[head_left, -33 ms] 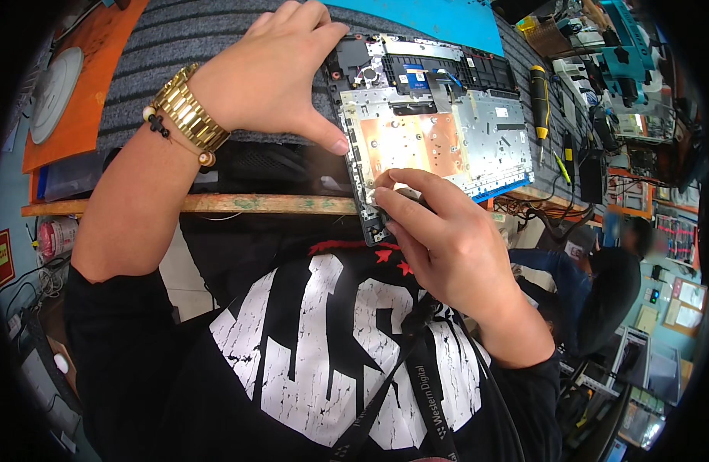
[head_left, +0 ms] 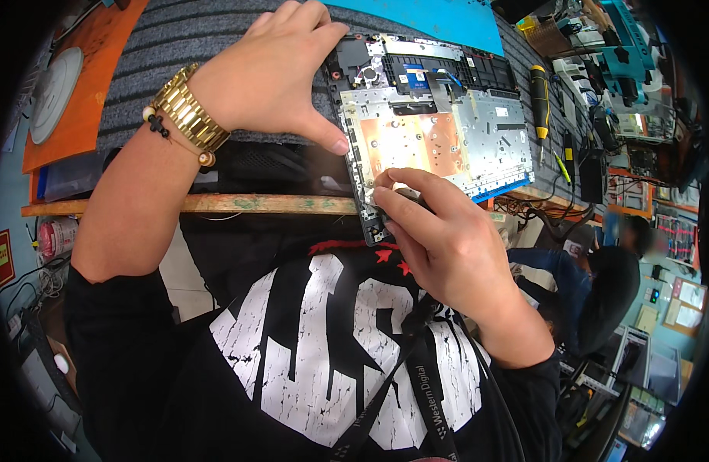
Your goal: The person handles internal laptop components by hand, including cables, thermal pads, and metal shielding while using a blue spudger tool to manipulate small connectors.
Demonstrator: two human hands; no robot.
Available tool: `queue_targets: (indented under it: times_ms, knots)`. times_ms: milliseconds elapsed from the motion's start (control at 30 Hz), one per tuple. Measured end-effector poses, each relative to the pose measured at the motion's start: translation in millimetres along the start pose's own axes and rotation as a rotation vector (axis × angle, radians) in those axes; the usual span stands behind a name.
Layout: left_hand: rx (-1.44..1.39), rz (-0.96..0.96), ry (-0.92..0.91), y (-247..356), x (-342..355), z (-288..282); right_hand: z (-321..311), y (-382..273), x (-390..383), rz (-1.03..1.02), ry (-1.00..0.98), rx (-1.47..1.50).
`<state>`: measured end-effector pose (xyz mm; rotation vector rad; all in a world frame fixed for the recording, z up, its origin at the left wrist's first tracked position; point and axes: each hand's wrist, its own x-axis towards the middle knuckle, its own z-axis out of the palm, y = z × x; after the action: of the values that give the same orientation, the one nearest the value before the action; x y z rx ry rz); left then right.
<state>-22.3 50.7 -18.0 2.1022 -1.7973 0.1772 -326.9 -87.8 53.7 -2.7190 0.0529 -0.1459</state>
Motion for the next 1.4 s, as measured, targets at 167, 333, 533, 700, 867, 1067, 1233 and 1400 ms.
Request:
queue_targets:
  times_ms: [167, 333, 533, 700, 867, 1067, 1233, 1400]
  knots:
    - [0.014, 0.003, 0.007, 0.2, -0.2, 1.8, 2.2, -1.0, -0.1, -0.006, 0.005, -0.025]
    - [0.012, -0.003, 0.003, 1.1, 0.4, 1.0, 2.7, -1.4, -0.7, -0.005, 0.007, -0.038]
    - [-0.002, 0.010, 0.004, 2.1, 1.4, 0.1, 10.8, -5.2, -3.1, 0.001, 0.039, -0.098]
    - [-0.004, 0.031, 0.020, 3.1, 0.7, 3.6, 19.0, -4.2, -4.6, -0.002, 0.076, -0.118]
    - [-0.009, 0.032, 0.030, 4.8, 1.7, 6.7, 26.4, -2.5, -5.4, -0.042, 0.091, -0.154]
    - [-0.023, 0.010, 0.020, 6.6, 3.3, 4.6, 31.1, -4.5, -5.3, -0.031, 0.133, -0.141]
    - [-0.026, -0.010, -0.003, 9.0, 3.7, 0.3, 22.8, -11.5, -3.1, 0.054, 0.095, -0.069]
    - [-0.013, -0.020, -0.023, 8.0, 5.2, -0.9, 16.4, -21.6, 5.2, 0.108, 0.036, -0.045]
